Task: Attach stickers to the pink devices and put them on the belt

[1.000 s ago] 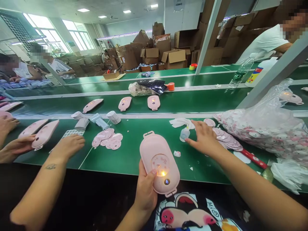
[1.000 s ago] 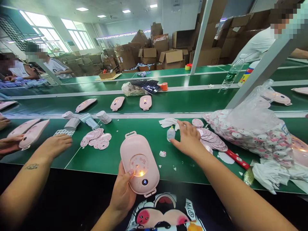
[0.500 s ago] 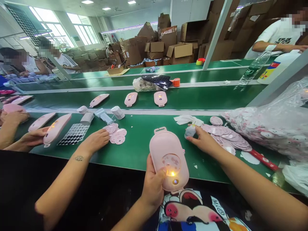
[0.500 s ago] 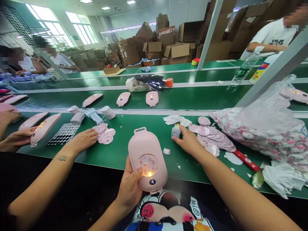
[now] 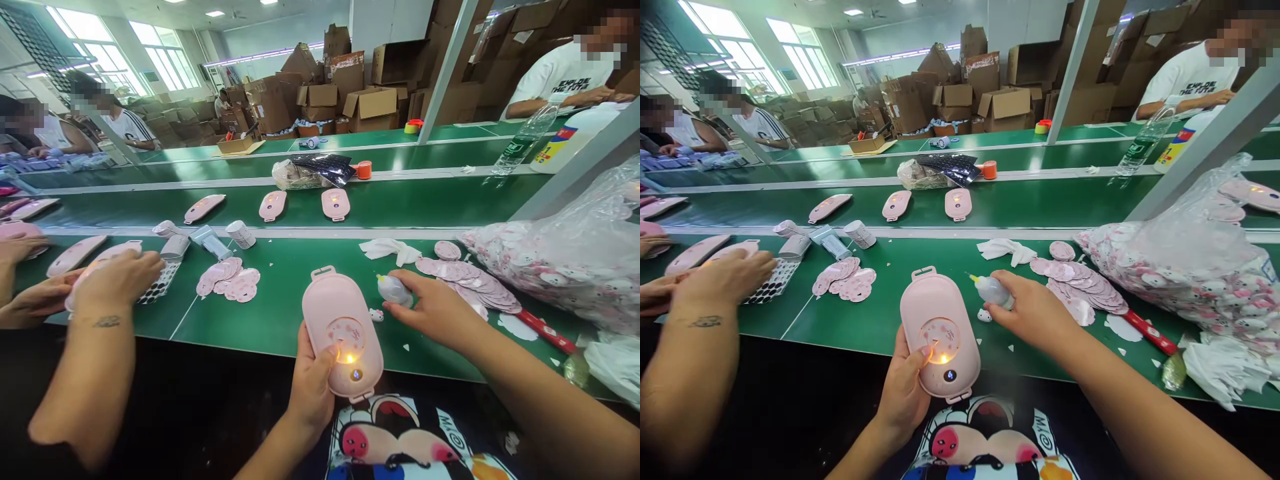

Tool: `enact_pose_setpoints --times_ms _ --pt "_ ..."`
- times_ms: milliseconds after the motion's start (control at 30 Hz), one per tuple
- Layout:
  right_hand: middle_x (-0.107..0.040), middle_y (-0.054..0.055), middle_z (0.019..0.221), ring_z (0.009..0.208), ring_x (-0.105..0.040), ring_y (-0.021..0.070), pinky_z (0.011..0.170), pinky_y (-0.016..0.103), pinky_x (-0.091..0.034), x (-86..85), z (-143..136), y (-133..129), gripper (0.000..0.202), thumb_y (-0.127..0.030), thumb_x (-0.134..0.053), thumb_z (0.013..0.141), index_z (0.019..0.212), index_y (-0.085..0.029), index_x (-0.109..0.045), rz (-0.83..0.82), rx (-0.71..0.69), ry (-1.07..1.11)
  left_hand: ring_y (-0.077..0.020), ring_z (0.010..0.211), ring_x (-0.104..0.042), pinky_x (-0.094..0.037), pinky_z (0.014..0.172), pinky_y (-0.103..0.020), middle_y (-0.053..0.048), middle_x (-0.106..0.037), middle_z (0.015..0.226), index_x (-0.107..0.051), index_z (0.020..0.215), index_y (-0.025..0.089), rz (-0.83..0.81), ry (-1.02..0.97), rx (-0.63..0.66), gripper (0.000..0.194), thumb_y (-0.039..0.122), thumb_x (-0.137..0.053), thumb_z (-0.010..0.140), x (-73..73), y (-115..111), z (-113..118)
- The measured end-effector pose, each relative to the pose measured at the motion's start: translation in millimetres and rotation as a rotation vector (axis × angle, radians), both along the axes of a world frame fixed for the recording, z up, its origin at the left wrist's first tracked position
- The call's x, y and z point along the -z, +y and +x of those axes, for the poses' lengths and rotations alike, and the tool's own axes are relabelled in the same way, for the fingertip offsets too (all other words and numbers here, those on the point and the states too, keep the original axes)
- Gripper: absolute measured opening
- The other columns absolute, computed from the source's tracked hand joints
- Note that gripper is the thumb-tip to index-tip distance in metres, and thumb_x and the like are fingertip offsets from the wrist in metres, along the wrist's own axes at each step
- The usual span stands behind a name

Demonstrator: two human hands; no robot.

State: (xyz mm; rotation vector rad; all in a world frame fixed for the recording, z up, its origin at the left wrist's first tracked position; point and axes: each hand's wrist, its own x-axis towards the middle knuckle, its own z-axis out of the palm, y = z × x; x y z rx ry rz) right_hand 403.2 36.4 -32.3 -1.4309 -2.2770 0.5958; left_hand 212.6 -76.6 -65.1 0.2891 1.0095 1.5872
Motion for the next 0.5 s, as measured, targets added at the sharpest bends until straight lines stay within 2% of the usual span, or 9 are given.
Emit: enact_pose_setpoints --times_ms 100,267,500 --pt "-0.062 0.001 0.111 0.097 -0.059 0.0154 0.080 0.025 -0.046 -11.5 -1 -13 0.040 -0.043 -0.062 0.085 0.120 -0.025 -0.059 0.129 -0.051 0.019 -0.0203 0.093 -0.066 -0.055 0.081 -0.032 -0.009 -0.066 0.109 -0.044 0.125 0.023 0.011 0.010 -0.002 0.073 0.029 -0.081 0.063 2.7 0 -1" --pt "-0.061 -0.002 0.104 0.092 -0.055 0.0127 0.078 0.024 -0.043 -24.6 -2 -27 0.033 -0.042 -0.061 0.089 0.118 -0.027 -0.054 0.383 -0.144 0.050 -0.0199 0.092 -0.066 -0.055 0.079 -0.030 -0.008 -0.066 0.108 -0.045 0.125 0.022 0.009 0.009 0.011 0.071 0.029 -0.080 0.064 3.3 0 -3" --pt "-0.060 -0.002 0.104 0.094 -0.054 0.0125 0.082 0.026 -0.041 -30.3 -2 -35 0.027 -0.035 -0.058 0.092 0.118 -0.027 -0.053 0.457 -0.192 0.073 -0.0185 0.092 -0.065 -0.056 0.080 -0.029 -0.008 -0.067 0.108 -0.047 0.122 0.021 0.024 0.034 -0.001 0.068 0.030 -0.081 0.064 3.6 -2 -3"
